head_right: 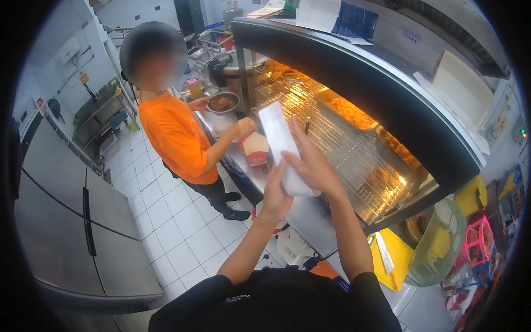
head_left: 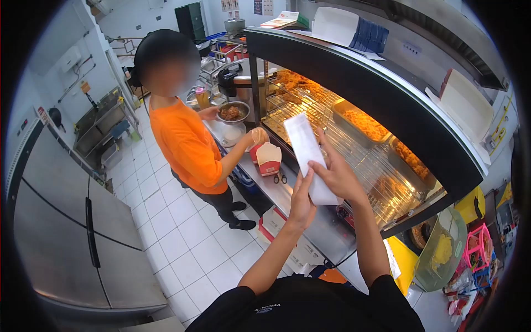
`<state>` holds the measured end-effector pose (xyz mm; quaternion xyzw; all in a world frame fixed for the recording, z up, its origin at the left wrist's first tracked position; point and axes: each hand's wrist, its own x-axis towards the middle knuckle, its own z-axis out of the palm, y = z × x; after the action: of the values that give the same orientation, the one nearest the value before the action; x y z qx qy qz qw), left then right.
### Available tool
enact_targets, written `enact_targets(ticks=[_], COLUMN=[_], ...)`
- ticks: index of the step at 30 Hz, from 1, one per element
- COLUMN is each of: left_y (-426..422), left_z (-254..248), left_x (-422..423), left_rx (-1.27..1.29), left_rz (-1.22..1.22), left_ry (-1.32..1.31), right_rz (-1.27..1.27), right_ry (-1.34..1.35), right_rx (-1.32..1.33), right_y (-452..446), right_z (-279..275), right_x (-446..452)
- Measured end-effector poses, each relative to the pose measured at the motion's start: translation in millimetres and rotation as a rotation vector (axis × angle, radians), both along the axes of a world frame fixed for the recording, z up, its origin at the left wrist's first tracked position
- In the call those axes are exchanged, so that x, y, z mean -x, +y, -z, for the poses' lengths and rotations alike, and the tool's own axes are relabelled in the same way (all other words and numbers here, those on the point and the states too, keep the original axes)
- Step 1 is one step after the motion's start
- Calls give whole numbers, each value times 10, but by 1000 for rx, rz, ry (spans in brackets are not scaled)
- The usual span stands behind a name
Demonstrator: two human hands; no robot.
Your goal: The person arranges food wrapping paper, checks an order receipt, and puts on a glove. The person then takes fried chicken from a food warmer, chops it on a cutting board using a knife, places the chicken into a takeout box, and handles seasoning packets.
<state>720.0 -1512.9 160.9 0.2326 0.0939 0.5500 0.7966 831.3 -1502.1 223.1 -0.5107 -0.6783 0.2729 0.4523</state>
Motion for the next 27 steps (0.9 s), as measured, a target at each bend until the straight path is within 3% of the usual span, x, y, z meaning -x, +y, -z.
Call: enact_targets(ticks=[2, 7, 8, 11, 15, 19, 20, 23, 27], left_y=[-38, -45, -30, 69, 82, 160, 166, 200, 181], left_z=[-27, -80, -105, -170, -494, -623, -618, -515, -433], left_x=[46, 4, -96, -210, -415, -624, -663, -767, -801], left_rx=[-91, -258, -325, -345, -420, -521, -527, -531, -502], left_rz=[18, 23, -149, -52, -92, -160, -162, -172, -155], left_ry=[114, 329, 368, 350, 424, 506, 516, 530, 519], right_rz=[-20, 25, 50, 253, 657, 895, 1024, 1041, 1077], right_ry=[300, 340, 322, 278, -127, -336, -561, -878, -1047], right_rx=[108, -43, -91, -222, -565, -595, -667, -655, -632], right_y=[-24, 5, 23, 12, -114, -160, -100, -95, -154], right_z=[-97, -249, -289, -539, -956, -1171, -1128, -1055, -1092], right_x=[67, -67, -143, -285, -388, -618, -782, -974, -983])
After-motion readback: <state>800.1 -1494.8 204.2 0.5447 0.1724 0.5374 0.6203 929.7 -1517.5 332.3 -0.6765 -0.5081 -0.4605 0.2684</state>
